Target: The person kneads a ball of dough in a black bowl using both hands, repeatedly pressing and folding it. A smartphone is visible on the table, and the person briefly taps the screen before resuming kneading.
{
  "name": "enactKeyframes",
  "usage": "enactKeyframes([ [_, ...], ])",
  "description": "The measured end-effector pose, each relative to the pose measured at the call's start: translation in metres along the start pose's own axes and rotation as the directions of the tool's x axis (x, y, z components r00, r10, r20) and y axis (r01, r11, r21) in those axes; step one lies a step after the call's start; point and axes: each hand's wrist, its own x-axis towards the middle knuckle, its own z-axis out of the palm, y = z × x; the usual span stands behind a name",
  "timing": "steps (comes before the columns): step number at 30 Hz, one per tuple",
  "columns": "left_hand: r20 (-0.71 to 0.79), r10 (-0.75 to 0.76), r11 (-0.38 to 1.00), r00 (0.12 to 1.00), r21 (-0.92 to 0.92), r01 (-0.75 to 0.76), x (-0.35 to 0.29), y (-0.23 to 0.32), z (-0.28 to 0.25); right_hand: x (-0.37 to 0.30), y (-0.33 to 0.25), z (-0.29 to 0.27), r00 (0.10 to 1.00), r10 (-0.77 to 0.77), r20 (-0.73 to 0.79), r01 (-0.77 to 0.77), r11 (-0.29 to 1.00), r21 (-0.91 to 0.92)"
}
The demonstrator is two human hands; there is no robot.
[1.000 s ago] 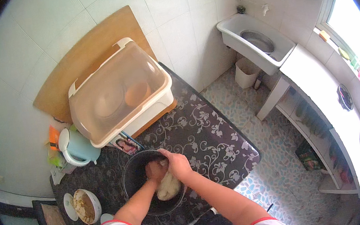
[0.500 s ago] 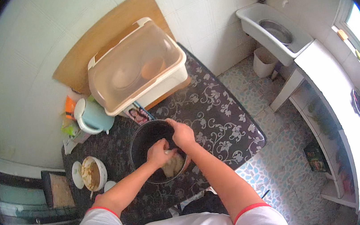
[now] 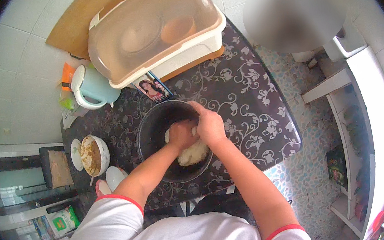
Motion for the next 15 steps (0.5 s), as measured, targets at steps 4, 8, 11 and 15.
enactKeyframes([
  [4,0.006,-0.050,0.998,0.999,-0.040,0.050,0.019,-0.019,0.008,0.002,0.005,0.002,0.997,-0.056,-0.044,0.057,0.998,0.027],
  [8,0.018,-0.160,0.986,0.987,-0.040,0.161,0.034,-0.017,0.002,0.005,0.011,0.007,0.990,-0.098,-0.103,0.096,0.995,-0.023],
  [11,0.005,-0.249,0.969,0.969,-0.013,0.249,0.035,-0.010,-0.005,0.006,0.005,0.007,0.988,-0.082,-0.129,0.082,0.997,-0.005],
  [15,0.059,-0.280,0.959,0.958,-0.034,0.282,0.013,0.007,-0.017,-0.004,-0.004,0.002,0.999,-0.001,-0.053,-0.002,0.999,-0.054],
])
